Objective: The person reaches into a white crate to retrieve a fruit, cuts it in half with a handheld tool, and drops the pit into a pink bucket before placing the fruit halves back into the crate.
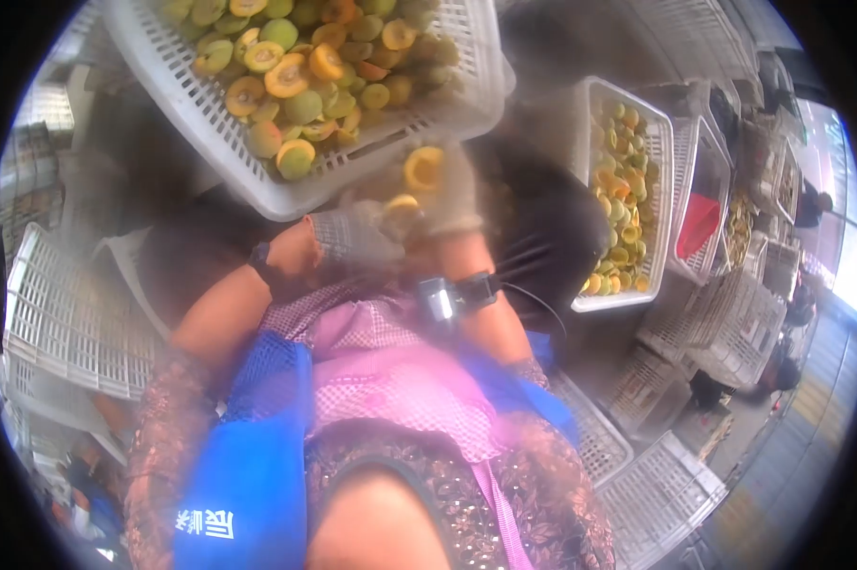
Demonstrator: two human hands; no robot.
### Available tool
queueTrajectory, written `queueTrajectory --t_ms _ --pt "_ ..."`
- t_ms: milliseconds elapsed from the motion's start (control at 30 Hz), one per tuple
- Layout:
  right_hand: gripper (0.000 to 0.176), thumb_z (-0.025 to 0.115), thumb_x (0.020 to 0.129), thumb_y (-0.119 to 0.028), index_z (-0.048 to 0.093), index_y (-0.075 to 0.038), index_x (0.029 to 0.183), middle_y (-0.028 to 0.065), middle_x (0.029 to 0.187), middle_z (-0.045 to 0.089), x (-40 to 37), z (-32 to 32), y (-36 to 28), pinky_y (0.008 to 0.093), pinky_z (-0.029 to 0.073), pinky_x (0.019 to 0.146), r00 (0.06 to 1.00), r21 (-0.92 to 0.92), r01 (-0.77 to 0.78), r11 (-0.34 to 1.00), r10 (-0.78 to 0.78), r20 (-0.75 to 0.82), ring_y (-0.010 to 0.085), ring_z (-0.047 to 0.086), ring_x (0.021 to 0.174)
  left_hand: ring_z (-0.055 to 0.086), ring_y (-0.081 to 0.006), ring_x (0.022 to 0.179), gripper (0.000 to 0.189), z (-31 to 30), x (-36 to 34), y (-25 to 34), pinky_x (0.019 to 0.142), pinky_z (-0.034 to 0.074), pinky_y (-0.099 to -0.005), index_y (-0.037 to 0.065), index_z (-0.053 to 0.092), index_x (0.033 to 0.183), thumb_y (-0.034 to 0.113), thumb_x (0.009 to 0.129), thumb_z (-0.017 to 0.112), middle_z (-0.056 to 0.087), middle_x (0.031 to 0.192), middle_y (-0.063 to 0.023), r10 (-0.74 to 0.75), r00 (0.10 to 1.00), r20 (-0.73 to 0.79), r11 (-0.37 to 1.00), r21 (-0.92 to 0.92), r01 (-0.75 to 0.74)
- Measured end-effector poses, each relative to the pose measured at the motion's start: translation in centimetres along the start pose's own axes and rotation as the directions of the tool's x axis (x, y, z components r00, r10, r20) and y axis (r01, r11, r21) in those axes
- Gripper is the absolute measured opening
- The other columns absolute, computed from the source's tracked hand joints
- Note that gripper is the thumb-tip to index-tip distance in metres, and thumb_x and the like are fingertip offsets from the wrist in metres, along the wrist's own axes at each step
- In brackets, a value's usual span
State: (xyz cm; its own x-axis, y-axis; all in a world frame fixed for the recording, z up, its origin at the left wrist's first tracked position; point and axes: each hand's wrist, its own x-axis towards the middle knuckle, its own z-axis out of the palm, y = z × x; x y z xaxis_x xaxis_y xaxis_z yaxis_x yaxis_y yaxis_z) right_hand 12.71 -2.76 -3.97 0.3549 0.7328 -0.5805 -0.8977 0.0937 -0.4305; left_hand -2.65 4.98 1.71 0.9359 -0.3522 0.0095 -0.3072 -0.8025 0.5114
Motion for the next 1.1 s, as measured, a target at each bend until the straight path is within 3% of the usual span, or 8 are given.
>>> queueTrajectory --t_ms 167,333,433,533,600,700,1067,1100 --pt "0.023 0.061 0.089 -0.029 0.059 -0.006 0.095 0.0073 0.088 0.063 -7.4 1.1 -12.7 0.0292 0.054 0.070 0.760 -0.679 0.570 0.463 -0.611 0.221 0.0171 0.062 0.079 0.062 -0.0308 0.100 0.035 5.9 -0.2 -1.5 0.083 0.048 -0.0361 0.006 0.063 0.108 0.029 0.081 0.059 0.064 0.105 -0.0202 -0.511 0.795 0.328 0.743 -0.296 0.600" --pt "0.021 0.062 0.088 -0.013 0.062 -0.004 0.106 0.0069 0.096 0.065 -9.1 1.6 -21.8 0.0248 0.049 0.075 0.500 -0.954 0.217 -0.207 -0.816 0.290 0.0124 0.059 0.085 0.060 -0.0294 0.101 0.031 1.0 -0.4 -1.9 0.085 0.048 -0.0343 0.005 0.060 0.114 0.020 0.086 0.055 0.063 0.108 -0.0196 -0.561 0.803 0.203 0.786 -0.175 0.593" --pt "0.021 0.062 0.087 -0.012 0.063 -0.003 0.106 0.0065 0.096 0.065 -5.6 6.3 -16.9 0.0276 0.048 0.079 0.521 -0.739 0.391 -0.548 -0.530 0.669 0.0147 0.059 0.086 0.054 -0.0161 0.105 0.037 4.8 -1.4 -3.8 0.088 0.048 -0.0268 0.000 0.040 0.133 0.007 0.096 0.044 0.054 0.120 -0.0110 -0.492 0.761 -0.421 0.395 -0.888 -0.236" --pt "0.024 0.061 0.086 -0.009 0.062 -0.003 0.109 0.0086 0.102 0.065 0.7 10.5 -7.5 0.0278 0.047 0.081 0.771 -0.833 0.501 -0.234 -0.316 0.553 0.0151 0.060 0.090 0.054 -0.0165 0.104 0.033 0.7 -2.6 -2.3 0.088 0.047 -0.0264 0.001 0.046 0.128 0.007 0.096 0.045 0.055 0.117 -0.0101 -0.538 0.673 -0.508 0.527 -0.826 -0.202" --pt "0.030 0.061 0.086 -0.011 0.057 -0.001 0.115 0.0081 0.102 0.065 3.4 13.9 -2.5 0.0271 0.048 0.080 0.928 -0.941 0.339 0.015 -0.170 0.332 0.0150 0.060 0.089 0.055 -0.0169 0.103 0.031 -0.6 -2.6 -1.5 0.087 0.047 -0.0267 0.003 0.051 0.123 0.008 0.093 0.051 0.056 0.115 -0.0092 -0.694 0.622 -0.364 0.062 -0.890 -0.451" --pt "0.037 0.061 0.087 -0.014 0.053 -0.001 0.120 0.0065 0.101 0.064 13.5 9.6 3.1 0.0270 0.049 0.077 0.792 -0.812 0.583 -0.002 -0.221 0.569 0.0146 0.060 0.087 0.057 -0.0169 0.095 0.035 -1.5 -3.5 -2.0 0.083 0.047 -0.0299 0.003 0.053 0.120 0.012 0.087 0.061 0.060 0.105 -0.0076 -0.694 0.573 -0.436 0.566 -0.822 0.060" --pt "0.038 0.052 0.091 -0.024 0.051 -0.003 0.123 0.0091 0.110 0.058 2.0 7.0 -2.5 0.0268 0.049 0.072 0.861 -0.832 0.491 0.259 0.001 0.508 0.0163 0.057 0.090 0.060 -0.0271 0.075 0.020 -0.3 -2.3 -3.3 0.069 0.048 -0.0368 0.002 0.057 0.095 0.017 0.083 0.063 0.063 0.083 -0.0111 -0.841 0.332 -0.427 0.464 -0.885 0.038" --pt "0.040 0.051 0.092 -0.023 0.047 -0.004 0.127 0.0089 0.114 0.056 0.3 6.7 -3.0 0.0288 0.048 0.080 0.907 -0.654 0.189 0.733 0.124 0.402 0.0201 0.056 0.096 0.059 -0.0240 0.084 0.021 0.1 -2.6 -3.8 0.075 0.048 -0.0351 0.003 0.057 0.102 0.015 0.085 0.058 0.063 0.091 -0.0103 -0.802 0.409 -0.435 0.550 -0.806 0.221"
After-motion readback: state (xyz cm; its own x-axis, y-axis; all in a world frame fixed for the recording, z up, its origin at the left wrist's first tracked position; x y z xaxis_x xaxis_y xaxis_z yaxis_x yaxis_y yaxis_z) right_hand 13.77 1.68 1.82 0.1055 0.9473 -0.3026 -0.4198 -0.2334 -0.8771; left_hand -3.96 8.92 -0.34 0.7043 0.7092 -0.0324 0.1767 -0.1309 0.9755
